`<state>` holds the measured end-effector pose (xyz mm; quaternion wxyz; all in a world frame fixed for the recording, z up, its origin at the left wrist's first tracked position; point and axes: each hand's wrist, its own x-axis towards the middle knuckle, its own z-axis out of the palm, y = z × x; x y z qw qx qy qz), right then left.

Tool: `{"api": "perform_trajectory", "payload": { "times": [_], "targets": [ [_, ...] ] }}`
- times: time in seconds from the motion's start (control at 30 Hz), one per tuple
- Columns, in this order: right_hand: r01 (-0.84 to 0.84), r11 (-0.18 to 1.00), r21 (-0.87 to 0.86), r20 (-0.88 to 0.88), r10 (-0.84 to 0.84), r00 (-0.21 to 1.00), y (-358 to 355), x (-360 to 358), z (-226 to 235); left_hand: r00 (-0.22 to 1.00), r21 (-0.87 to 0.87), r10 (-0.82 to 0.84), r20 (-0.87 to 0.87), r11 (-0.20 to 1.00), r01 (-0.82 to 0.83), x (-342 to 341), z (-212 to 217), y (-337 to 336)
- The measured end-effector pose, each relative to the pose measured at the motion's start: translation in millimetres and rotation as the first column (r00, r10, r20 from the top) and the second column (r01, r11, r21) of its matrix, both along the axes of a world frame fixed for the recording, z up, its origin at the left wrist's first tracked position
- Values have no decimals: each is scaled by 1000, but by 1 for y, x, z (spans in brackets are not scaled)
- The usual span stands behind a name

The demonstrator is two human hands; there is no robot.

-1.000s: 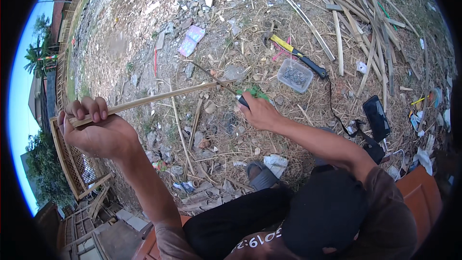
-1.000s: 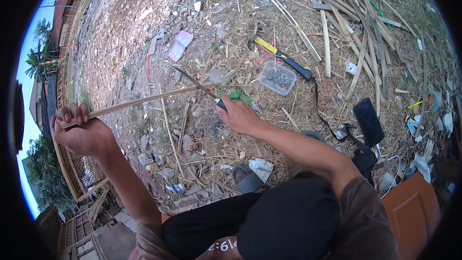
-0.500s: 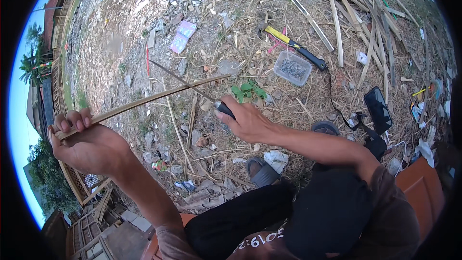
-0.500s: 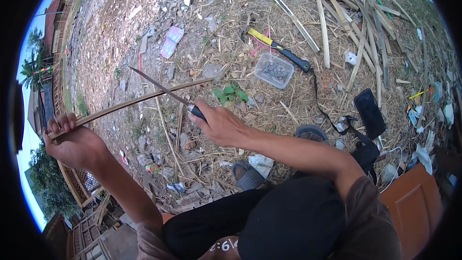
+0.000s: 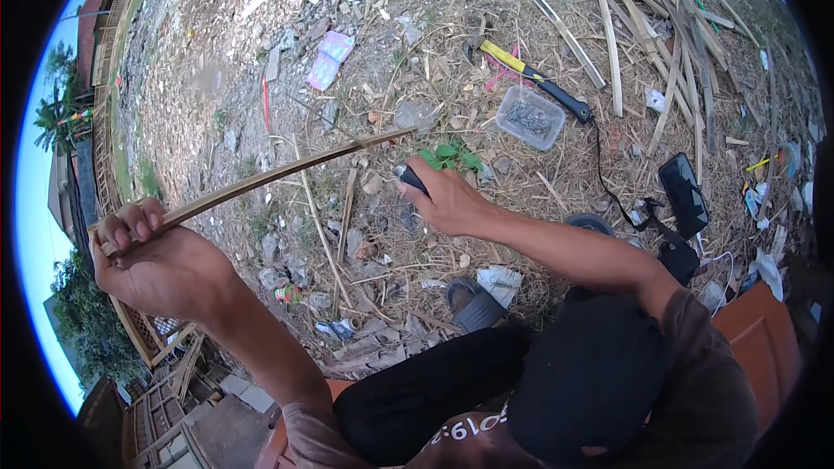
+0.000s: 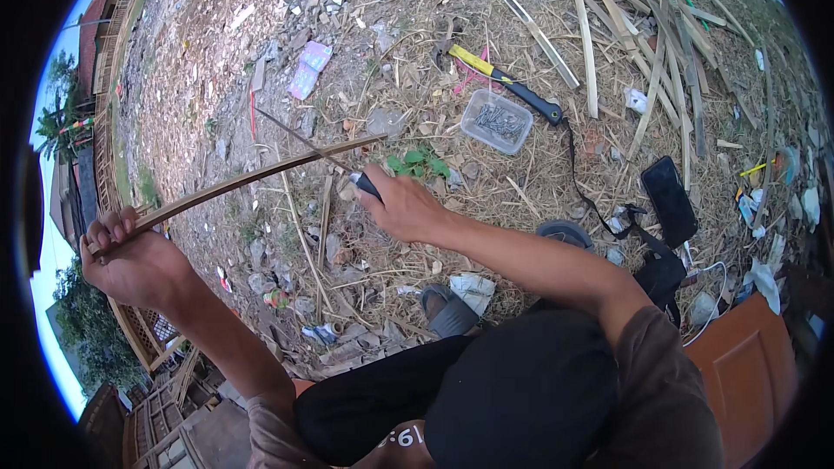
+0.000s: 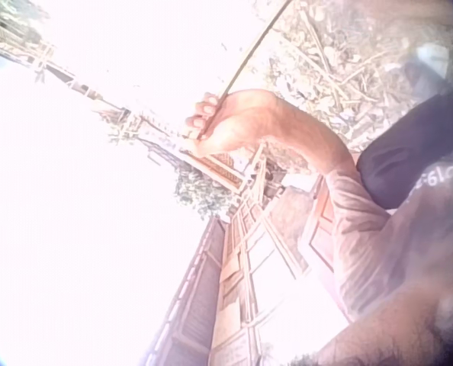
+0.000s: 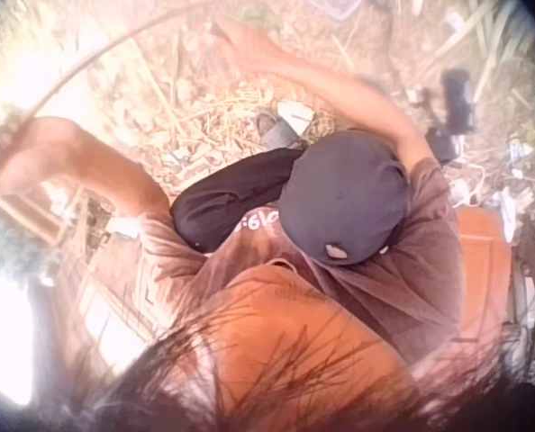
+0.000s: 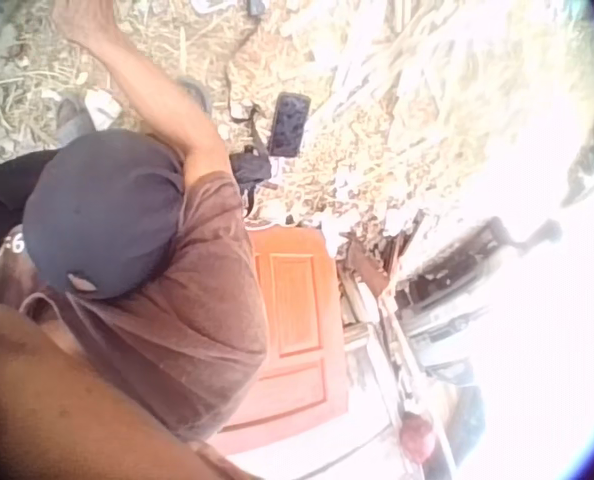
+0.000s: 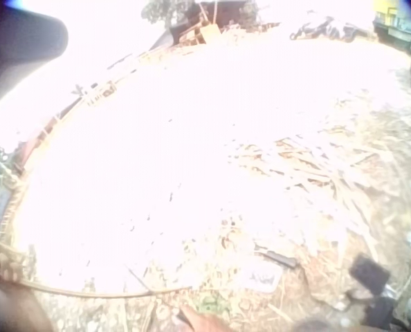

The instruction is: The person carves a strip of bamboo with a large knife, repeatedly shaving off thin layers.

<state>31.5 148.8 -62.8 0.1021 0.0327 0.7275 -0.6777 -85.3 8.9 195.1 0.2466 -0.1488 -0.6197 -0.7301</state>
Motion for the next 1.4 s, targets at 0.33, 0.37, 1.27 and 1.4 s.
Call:
{"api": "perform_trajectory", "payload": {
  "times": [0.33, 0.37, 1.27, 1.4],
  "targets": [
    [-16, 1000, 11, -180, 18, 983, 1, 1, 19, 999, -11, 44, -5, 999, -44, 6, 2, 4],
    [2, 995, 104, -93, 8, 996, 13, 0, -5, 999, 8, 30, -11, 1000, -30, 6, 0, 9],
    [-3, 998, 63, 55, -1, 998, 6, -3, 9, 999, 20, -46, -25, 999, 47, 10, 2, -3],
    [33, 977, 209, 43, -43, 998, 20, -2, -34, 999, 11, 40, 1, 999, -40, 7, -3, 8]
  ]
}}
